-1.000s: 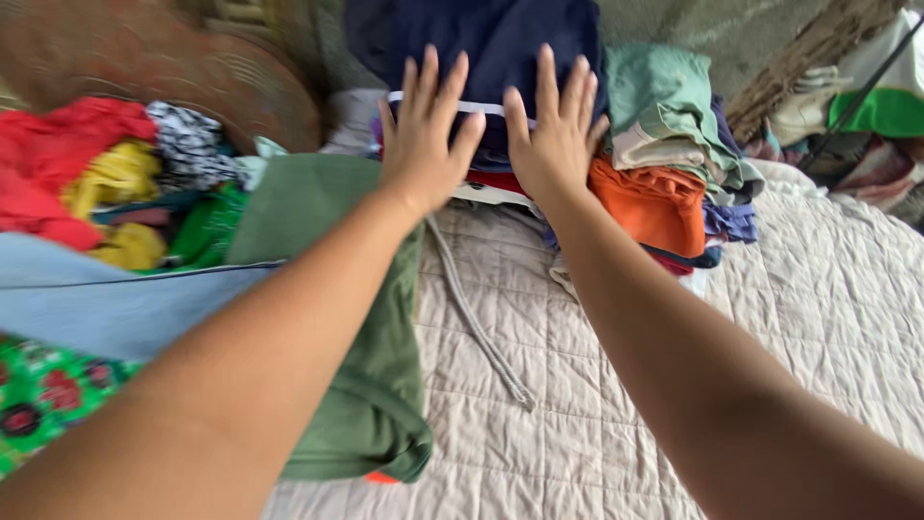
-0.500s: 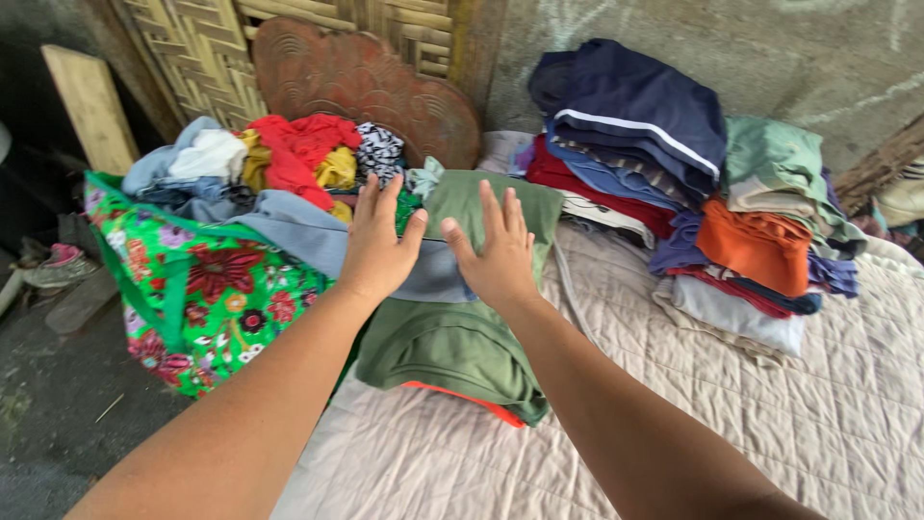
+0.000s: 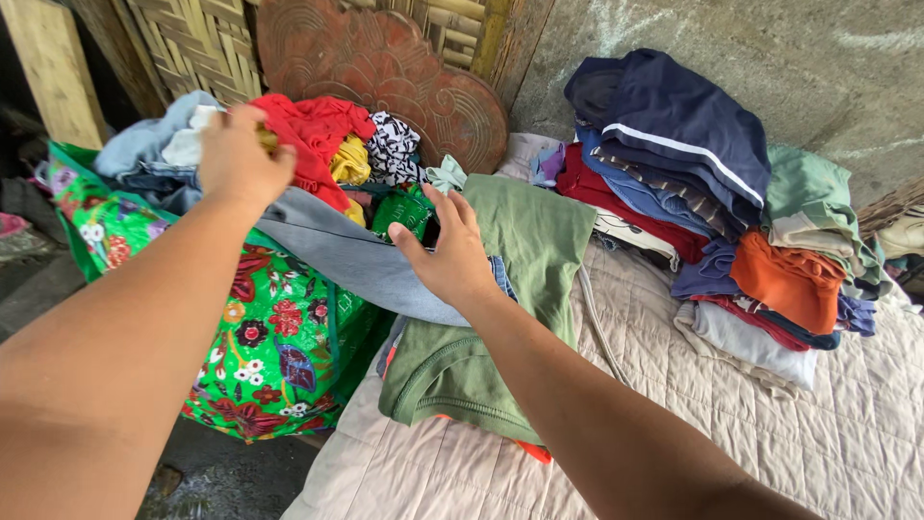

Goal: The person folds clean clothes one at a time on a mattress, smoothing each shirt or pair of shorts flat, folding the sleeves and sides inward, and placing finished items onto sorted piles of folded clothes arranged at the head of the mattress.

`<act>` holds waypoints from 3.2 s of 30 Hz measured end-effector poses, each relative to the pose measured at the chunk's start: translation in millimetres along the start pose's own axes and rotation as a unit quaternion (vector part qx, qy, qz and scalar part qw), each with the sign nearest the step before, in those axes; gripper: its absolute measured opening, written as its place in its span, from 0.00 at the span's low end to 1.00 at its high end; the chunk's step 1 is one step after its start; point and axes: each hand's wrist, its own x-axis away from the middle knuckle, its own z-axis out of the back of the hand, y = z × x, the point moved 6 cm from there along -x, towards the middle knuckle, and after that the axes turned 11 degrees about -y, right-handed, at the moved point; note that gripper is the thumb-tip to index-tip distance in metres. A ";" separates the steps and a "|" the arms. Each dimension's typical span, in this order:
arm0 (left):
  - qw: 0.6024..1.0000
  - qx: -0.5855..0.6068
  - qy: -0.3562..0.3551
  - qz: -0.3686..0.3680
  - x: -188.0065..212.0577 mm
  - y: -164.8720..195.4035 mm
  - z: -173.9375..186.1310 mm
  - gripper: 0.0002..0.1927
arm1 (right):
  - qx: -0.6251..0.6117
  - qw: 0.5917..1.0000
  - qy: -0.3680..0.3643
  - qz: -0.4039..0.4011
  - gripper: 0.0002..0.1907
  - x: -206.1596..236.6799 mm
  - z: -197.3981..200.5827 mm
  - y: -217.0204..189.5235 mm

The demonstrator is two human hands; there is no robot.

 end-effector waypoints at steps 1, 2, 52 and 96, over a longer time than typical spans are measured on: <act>0.998 -0.013 -0.049 0.025 -7.5 6.2 -16.2 0.40 | 0.011 0.999 0.014 0.026 0.42 -4.9 -1.9 0.2; 0.994 -0.026 -0.099 0.048 -13.9 9.6 -31.0 0.47 | 0.013 0.999 0.010 0.030 0.41 -10.3 -6.0 3.7; 0.443 0.674 -0.532 0.256 453.2 281.2 -204.7 0.12 | -0.591 0.741 0.295 -0.120 0.19 623.0 317.6 215.6; 0.832 0.384 -0.233 -0.325 445.1 431.3 -175.9 0.18 | -0.725 0.645 0.173 -0.168 0.17 457.7 395.4 304.2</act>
